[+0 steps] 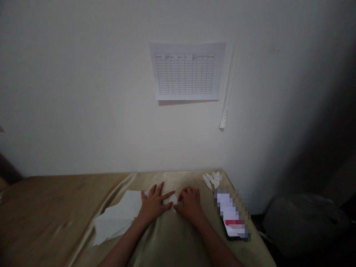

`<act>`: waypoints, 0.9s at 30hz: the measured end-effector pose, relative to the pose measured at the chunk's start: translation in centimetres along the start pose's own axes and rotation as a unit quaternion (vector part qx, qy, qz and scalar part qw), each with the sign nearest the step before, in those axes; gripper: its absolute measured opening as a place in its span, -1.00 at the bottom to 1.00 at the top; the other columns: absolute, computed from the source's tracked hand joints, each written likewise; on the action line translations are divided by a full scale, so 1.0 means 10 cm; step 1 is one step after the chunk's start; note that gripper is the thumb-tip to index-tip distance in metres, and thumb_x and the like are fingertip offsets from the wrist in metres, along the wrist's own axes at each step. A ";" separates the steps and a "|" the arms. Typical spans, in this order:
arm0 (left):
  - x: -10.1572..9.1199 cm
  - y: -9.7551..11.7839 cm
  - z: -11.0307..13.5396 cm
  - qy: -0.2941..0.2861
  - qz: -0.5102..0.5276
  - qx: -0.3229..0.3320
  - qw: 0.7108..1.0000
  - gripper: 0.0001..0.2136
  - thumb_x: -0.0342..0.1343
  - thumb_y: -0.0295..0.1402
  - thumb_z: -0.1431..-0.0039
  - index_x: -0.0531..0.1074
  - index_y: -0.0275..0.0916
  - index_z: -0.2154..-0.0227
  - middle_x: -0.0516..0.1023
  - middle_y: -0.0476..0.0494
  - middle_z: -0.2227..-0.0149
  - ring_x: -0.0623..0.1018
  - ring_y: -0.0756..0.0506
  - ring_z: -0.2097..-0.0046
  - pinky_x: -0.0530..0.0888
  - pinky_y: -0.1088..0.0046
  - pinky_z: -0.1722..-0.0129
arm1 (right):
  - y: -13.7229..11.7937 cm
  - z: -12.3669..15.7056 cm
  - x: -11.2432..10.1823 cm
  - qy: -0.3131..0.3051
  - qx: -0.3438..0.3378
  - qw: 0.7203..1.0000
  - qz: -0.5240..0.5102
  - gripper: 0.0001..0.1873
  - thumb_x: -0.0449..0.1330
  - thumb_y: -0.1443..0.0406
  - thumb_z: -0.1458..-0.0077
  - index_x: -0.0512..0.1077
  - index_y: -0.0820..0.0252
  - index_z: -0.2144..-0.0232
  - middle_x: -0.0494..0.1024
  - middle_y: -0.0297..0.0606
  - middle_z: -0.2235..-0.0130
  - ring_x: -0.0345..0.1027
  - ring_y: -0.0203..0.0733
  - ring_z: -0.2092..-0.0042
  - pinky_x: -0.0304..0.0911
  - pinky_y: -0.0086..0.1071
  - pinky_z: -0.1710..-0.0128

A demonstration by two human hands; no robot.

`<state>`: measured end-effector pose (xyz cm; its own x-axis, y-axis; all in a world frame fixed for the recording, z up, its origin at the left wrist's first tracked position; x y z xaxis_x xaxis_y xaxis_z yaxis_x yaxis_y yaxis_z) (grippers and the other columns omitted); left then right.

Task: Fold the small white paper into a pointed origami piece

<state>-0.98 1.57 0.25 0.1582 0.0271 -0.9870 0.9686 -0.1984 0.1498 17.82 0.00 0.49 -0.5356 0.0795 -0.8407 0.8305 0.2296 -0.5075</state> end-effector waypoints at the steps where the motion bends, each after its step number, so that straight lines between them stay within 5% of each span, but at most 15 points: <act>1: 0.00 0.00 -0.01 -0.002 -0.001 -0.001 1.000 -0.48 0.07 0.19 -0.08 0.24 0.52 -0.15 -0.01 0.08 -0.45 -0.01 -0.49 -0.42 -0.25 -0.54 -0.18 | 0.00 0.00 0.00 0.000 0.000 1.000 -0.001 -0.69 0.37 0.06 0.05 0.49 0.06 0.28 0.46 -0.21 0.02 0.25 0.03 -0.12 -0.12 -0.06 -0.26; 12: 0.04 -0.07 -0.09 -0.003 -0.002 -0.006 1.000 -0.36 0.09 0.26 0.00 0.17 0.49 -0.20 -0.09 0.00 -0.47 -0.05 -0.49 -0.43 -0.25 -0.52 -0.19 | 0.05 -0.02 0.06 0.011 -0.006 1.000 0.005 -0.69 0.38 0.07 0.07 0.49 0.06 0.29 0.46 -0.22 0.03 0.23 0.04 -0.12 -0.10 -0.08 -0.24; 21: -0.08 0.00 0.02 0.035 0.007 0.012 0.999 -0.26 0.20 0.06 -0.08 0.04 0.33 -0.31 0.00 -0.16 -0.45 0.05 -0.44 -0.41 -0.19 -0.46 -0.24 | 0.05 -0.01 0.03 0.016 -0.012 1.000 0.003 -0.70 0.39 0.07 0.06 0.50 0.05 0.29 0.47 -0.21 0.02 0.24 0.04 -0.12 -0.08 -0.08 -0.23; 27: -0.16 0.04 0.05 0.039 0.050 0.088 0.994 -0.52 0.22 -0.16 -0.17 0.30 0.44 -0.13 0.05 0.05 -0.43 0.10 -0.37 -0.38 -0.10 -0.41 -0.26 | 0.05 0.01 0.04 0.024 -0.008 1.000 -0.008 -0.70 0.39 0.08 0.06 0.50 0.05 0.31 0.48 -0.23 0.03 0.25 0.03 -0.10 -0.06 -0.10 -0.22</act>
<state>-0.92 0.98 1.90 0.2722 0.0737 -0.9594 0.9004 -0.3712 0.2269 18.04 0.06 -0.16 -0.5562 0.1225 -0.8219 0.8194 0.2460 -0.5178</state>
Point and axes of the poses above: each hand's wrist, its own z-axis away from the middle knuckle, its own x-axis out of the palm, y = z × x, the point moved 2 cm from there along -z, towards the middle knuckle
